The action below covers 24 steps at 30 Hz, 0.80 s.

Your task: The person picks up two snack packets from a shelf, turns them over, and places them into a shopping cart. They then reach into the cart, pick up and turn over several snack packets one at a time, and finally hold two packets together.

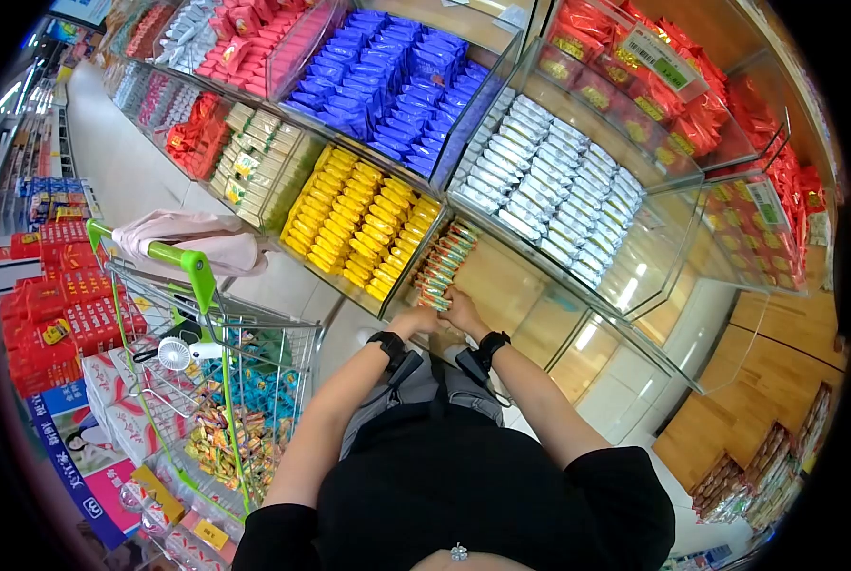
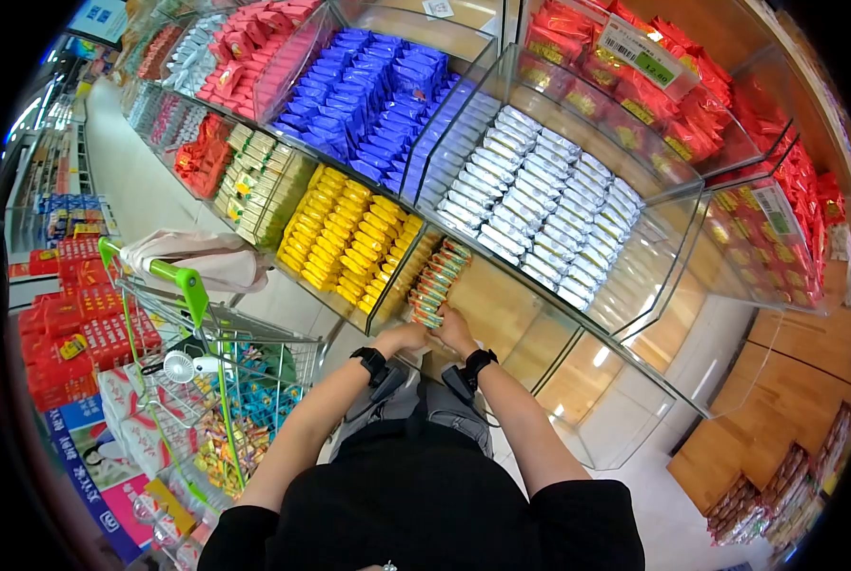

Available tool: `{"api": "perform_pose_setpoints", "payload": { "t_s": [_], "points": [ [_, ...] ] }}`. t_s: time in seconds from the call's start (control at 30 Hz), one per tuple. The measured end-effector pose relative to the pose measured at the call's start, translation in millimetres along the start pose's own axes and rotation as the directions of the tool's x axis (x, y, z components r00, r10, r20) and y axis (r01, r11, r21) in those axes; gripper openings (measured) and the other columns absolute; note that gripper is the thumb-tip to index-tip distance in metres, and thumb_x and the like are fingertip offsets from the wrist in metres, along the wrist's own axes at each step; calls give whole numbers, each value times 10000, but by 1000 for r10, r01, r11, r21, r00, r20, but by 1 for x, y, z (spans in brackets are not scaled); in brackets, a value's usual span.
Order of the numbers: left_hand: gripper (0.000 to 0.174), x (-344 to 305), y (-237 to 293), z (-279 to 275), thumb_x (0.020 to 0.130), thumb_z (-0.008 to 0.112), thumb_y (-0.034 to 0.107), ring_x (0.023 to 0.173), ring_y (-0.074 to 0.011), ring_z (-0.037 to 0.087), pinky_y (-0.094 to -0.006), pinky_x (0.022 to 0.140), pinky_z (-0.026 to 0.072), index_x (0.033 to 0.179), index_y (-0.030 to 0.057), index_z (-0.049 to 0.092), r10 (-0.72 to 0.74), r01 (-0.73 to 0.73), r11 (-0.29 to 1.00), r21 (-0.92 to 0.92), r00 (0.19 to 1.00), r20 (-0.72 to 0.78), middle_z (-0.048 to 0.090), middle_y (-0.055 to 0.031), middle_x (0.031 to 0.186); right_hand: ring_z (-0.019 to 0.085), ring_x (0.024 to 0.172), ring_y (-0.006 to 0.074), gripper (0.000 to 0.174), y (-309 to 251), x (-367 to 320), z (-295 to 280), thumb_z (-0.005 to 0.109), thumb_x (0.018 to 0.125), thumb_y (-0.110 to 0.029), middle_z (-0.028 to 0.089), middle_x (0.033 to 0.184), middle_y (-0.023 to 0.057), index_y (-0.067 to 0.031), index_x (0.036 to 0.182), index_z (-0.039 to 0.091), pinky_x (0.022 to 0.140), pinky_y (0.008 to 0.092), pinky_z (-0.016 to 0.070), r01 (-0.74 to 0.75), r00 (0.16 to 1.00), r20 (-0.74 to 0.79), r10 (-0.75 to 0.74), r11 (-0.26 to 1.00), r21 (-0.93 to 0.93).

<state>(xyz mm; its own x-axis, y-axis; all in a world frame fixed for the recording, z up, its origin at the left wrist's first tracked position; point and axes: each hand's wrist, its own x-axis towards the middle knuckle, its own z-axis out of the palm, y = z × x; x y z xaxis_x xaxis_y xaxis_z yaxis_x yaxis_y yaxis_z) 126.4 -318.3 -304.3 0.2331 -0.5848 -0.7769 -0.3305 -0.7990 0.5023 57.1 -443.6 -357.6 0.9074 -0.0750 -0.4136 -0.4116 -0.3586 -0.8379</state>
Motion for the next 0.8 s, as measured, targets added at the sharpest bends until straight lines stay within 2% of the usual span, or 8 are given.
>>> {"api": "perform_pose_setpoints", "payload": {
  "t_s": [0.13,0.2,0.23,0.3,0.43,0.5,0.57,0.8],
  "points": [
    [290,0,3,-3,737,466,179,767,-363,584,-411,660,451,841,-55,600,-44,44,999,-7,999,30,601,-231,839,512,753,200,372,14,4,5,717,565,-69,527,782,95,-24,877,520,663,305,430,-33,999,41,28,989,142],
    [294,-1,6,-4,739,463,188,770,-365,582,-409,662,452,837,-52,603,-57,57,998,-11,998,35,600,-233,843,520,785,172,407,10,4,1,710,581,-42,530,822,69,-14,952,543,680,285,445,-210,972,150,180,951,225],
    [303,-2,8,-4,743,462,201,771,-365,582,-409,664,452,838,-51,602,-76,75,997,14,997,23,599,-235,846,520,785,172,407,7,4,0,710,581,-42,530,822,69,-14,952,543,680,285,445,-212,972,151,181,951,227],
    [313,-2,11,-4,747,462,213,772,-364,582,-410,667,452,840,-50,602,-95,94,995,42,995,14,598,-237,850,525,816,176,454,5,6,2,706,596,-34,521,876,74,2,1015,536,715,273,457,-382,920,271,284,805,453],
    [339,-1,7,-2,768,444,260,795,-357,586,-420,678,451,874,-20,604,-148,143,981,133,989,29,601,-222,869,526,838,184,456,16,13,14,702,603,-23,512,919,97,17,1017,514,722,274,469,-434,895,328,302,758,487],
    [345,-2,6,-3,777,436,274,804,-354,587,-423,683,451,885,-7,606,-167,164,975,149,986,8,604,-213,875,573,777,179,412,20,14,22,718,591,-62,596,853,100,37,953,549,674,279,472,-378,925,242,293,773,510],
    [366,-6,7,-7,789,421,306,808,-347,591,-424,686,452,900,10,606,-211,207,974,88,977,39,609,-198,879,575,789,184,411,21,14,24,714,590,-52,596,869,107,45,953,547,675,282,473,-386,922,251,294,736,557],
    [400,4,-10,2,791,426,357,782,-352,592,-422,683,453,885,14,610,-147,147,987,68,989,-6,610,-198,875,577,825,218,451,17,14,23,671,601,21,578,934,165,95,1011,497,685,299,478,-428,902,266,340,627,651]
  ]
}}
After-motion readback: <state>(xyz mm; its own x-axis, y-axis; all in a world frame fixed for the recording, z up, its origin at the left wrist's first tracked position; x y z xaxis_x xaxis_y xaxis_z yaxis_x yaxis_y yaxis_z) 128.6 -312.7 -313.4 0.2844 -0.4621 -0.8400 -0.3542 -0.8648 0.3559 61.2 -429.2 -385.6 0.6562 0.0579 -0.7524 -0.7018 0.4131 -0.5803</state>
